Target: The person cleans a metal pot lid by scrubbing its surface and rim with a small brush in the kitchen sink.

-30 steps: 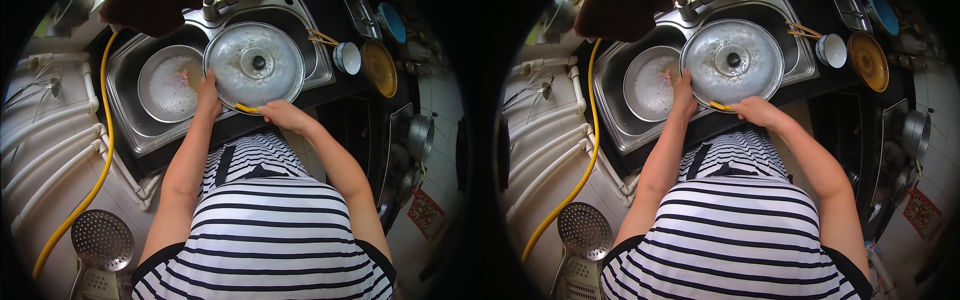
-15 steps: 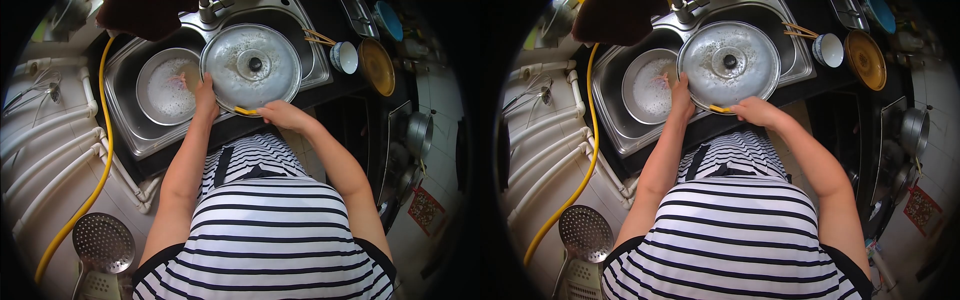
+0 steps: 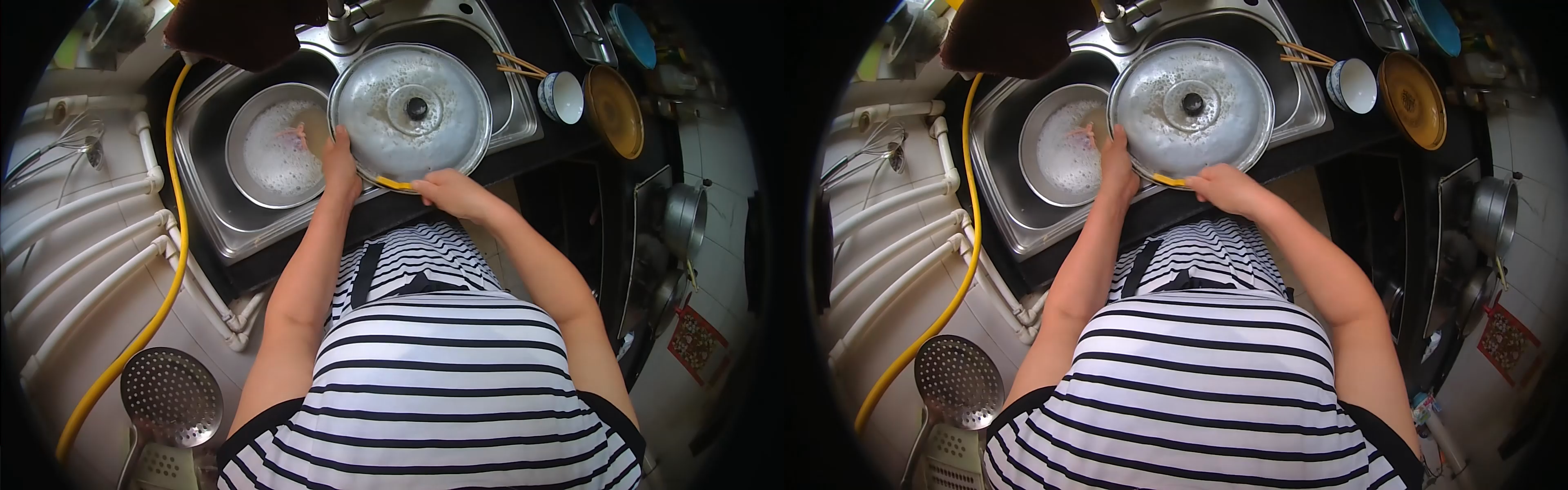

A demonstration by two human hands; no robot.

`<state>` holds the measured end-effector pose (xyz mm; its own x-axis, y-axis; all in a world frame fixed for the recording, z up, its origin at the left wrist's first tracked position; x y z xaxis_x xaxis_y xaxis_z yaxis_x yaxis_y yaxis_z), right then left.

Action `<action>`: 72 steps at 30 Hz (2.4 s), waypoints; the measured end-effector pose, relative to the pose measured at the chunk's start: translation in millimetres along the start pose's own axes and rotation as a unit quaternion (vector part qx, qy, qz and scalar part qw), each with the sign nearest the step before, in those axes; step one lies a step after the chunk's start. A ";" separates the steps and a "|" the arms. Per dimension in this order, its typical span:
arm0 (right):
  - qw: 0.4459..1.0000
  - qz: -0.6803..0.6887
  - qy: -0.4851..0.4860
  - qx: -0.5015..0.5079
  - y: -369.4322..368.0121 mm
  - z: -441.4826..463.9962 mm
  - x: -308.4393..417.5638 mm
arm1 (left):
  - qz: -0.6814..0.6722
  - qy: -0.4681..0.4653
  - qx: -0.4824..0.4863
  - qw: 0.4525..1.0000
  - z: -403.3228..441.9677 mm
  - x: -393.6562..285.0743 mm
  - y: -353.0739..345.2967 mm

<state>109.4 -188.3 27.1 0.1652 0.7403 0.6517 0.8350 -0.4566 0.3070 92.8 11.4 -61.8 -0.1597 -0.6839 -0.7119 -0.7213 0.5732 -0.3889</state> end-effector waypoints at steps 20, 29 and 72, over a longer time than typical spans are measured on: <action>0.998 0.063 0.019 0.015 -11.9 16.8 6.8 | 0.049 0.121 0.111 0.985 40.7 -16.9 -20.7; 0.999 0.047 -0.013 0.012 -8.6 10.2 -5.8 | -0.097 0.035 0.086 0.991 7.2 -6.9 -18.3; 0.999 -0.026 0.011 -0.018 5.9 -3.9 -12.4 | -0.080 0.006 0.070 0.994 12.5 -4.4 -10.6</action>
<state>110.2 -202.1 23.5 0.1101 0.7531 0.6487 0.8228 -0.4352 0.3655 109.5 13.9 -61.9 -0.0586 -0.7765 -0.6273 -0.6372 0.5128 -0.5753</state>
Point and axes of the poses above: each hand's wrist, its own z-axis towards the middle knuckle, its own y-axis out of the back of the hand, x = y × z, the point moved 8 cm from there along z, towards the middle knuckle, and after that the axes turned 2 degrees about -x, right-handed, at the moved point
